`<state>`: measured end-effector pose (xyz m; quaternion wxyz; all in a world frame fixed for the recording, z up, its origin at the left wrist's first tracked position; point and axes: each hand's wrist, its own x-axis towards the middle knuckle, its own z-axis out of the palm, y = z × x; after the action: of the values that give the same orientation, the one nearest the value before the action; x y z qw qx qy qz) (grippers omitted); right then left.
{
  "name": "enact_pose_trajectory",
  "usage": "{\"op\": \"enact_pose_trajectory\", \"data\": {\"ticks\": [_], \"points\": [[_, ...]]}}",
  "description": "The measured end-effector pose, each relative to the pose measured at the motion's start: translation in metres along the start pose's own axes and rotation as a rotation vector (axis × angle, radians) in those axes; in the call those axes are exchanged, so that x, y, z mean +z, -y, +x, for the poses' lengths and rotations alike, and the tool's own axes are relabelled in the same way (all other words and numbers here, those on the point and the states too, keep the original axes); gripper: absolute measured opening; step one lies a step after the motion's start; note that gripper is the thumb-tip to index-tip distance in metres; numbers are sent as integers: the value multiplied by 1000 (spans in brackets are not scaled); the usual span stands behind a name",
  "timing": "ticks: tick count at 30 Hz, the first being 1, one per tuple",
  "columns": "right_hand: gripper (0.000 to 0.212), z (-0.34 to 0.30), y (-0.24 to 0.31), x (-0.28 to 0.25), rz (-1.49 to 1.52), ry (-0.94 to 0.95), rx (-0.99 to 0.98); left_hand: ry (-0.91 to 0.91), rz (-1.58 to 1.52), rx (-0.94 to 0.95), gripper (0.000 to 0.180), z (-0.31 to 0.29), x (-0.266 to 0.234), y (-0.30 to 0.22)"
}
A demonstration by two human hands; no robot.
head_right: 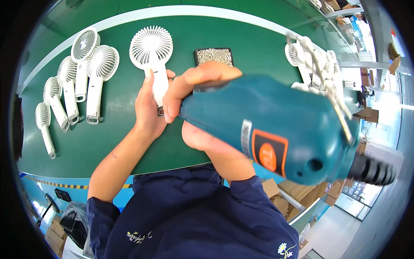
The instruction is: The person assembles portable fans by securing screws with an electric screwdriver.
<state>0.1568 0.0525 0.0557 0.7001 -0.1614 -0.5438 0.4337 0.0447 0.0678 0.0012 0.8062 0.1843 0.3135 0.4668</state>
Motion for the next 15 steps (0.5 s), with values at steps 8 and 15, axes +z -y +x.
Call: {"op": "enact_pose_trajectory", "data": {"ticks": [8, 15], "points": [[87, -14, 16, -4, 128, -313, 55, 30, -54, 78, 41, 1, -12, 5], [40, -72, 36, 33, -226, -514, 633, 148, 120, 331, 38, -27, 5, -6]]}}
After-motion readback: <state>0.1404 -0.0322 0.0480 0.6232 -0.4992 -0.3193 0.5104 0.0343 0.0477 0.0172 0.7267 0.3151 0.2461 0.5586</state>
